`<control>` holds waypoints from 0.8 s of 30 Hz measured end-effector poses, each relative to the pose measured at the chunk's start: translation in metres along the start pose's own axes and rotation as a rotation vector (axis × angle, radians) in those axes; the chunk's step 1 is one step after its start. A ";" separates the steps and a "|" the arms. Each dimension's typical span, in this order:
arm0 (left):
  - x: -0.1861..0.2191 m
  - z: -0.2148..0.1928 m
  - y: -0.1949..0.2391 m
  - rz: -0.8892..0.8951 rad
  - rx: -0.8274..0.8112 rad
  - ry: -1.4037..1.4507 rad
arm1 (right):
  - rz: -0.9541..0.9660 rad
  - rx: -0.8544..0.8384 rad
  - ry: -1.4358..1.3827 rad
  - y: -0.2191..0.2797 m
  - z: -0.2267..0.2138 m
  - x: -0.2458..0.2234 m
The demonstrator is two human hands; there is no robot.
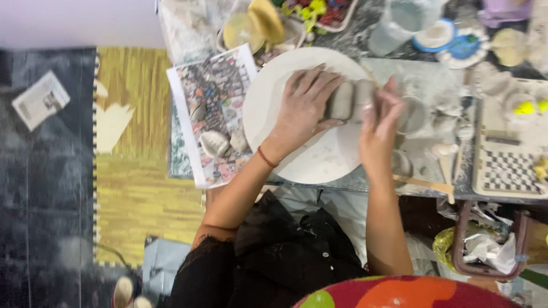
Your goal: The person shapes a lump of gray clay into a cylindrical form by hand, rolling it between their palms. They then place the shaped clay onto a white rotating plate with other clay pieces and briefly handle a small yellow figurine.
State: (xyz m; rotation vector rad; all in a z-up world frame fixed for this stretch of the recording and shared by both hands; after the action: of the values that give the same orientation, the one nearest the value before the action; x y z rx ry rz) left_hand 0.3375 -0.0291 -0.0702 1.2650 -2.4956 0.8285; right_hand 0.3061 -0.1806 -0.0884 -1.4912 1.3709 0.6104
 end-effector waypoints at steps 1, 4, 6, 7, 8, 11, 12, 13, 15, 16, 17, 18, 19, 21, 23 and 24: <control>-0.002 0.003 0.000 -0.007 0.004 -0.001 | 0.003 -0.021 -0.057 -0.005 0.003 0.001; -0.004 0.010 0.003 -0.032 0.008 -0.068 | 0.029 -0.093 0.050 -0.004 0.015 0.000; -0.007 0.015 0.002 -0.054 0.010 -0.100 | 0.011 -0.115 0.131 -0.006 0.022 -0.003; -0.008 0.017 0.000 -0.067 0.010 -0.099 | -0.012 -0.109 0.128 -0.008 0.023 -0.004; -0.007 0.018 -0.002 -0.071 0.012 -0.097 | -0.036 -0.094 0.128 -0.009 0.023 -0.006; -0.005 0.015 0.001 -0.089 -0.016 -0.079 | -0.067 -0.126 0.121 -0.011 0.030 -0.007; -0.003 0.006 0.006 -0.084 0.027 0.005 | -0.077 -0.108 0.125 -0.010 0.028 -0.010; -0.003 -0.006 0.014 -0.079 0.072 0.088 | -0.086 -0.090 0.127 -0.007 0.026 -0.014; -0.009 -0.038 0.036 -0.077 0.164 0.139 | -0.129 -0.050 0.192 -0.004 0.024 -0.030; -0.013 -0.056 0.054 -0.084 0.204 0.110 | -0.155 -0.028 0.255 0.001 0.024 -0.041; -0.025 -0.066 0.070 -0.166 0.184 0.083 | -0.174 -0.042 0.260 0.007 0.030 -0.051; -0.038 -0.075 0.088 -0.244 0.163 0.053 | -0.196 -0.053 0.265 0.011 0.037 -0.061; -0.058 -0.076 0.107 -0.398 0.081 0.026 | -0.209 -0.098 0.211 0.016 0.048 -0.069; -0.071 -0.087 0.139 -0.444 0.052 -0.110 | -0.268 -0.188 0.204 0.025 0.075 -0.087; -0.075 -0.081 0.155 -0.398 0.015 -0.134 | -0.361 -0.285 0.295 0.036 0.104 -0.103; -0.077 -0.076 0.160 -0.375 -0.002 -0.147 | -0.362 -0.311 0.255 0.039 0.113 -0.108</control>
State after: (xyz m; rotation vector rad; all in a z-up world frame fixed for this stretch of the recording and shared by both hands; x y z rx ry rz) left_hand 0.2527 0.1409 -0.1028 1.7757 -2.2490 0.6602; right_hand 0.2721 -0.0277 -0.0523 -2.0690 1.1844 0.4237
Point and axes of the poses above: each hand's wrist, its own y-axis away from the middle knuckle, its own z-axis out of the palm, x = y × z, the point moved 10 cm from there along -y, towards the middle knuckle, and after that the axes turned 1 degree about y, right-handed, at the moved point
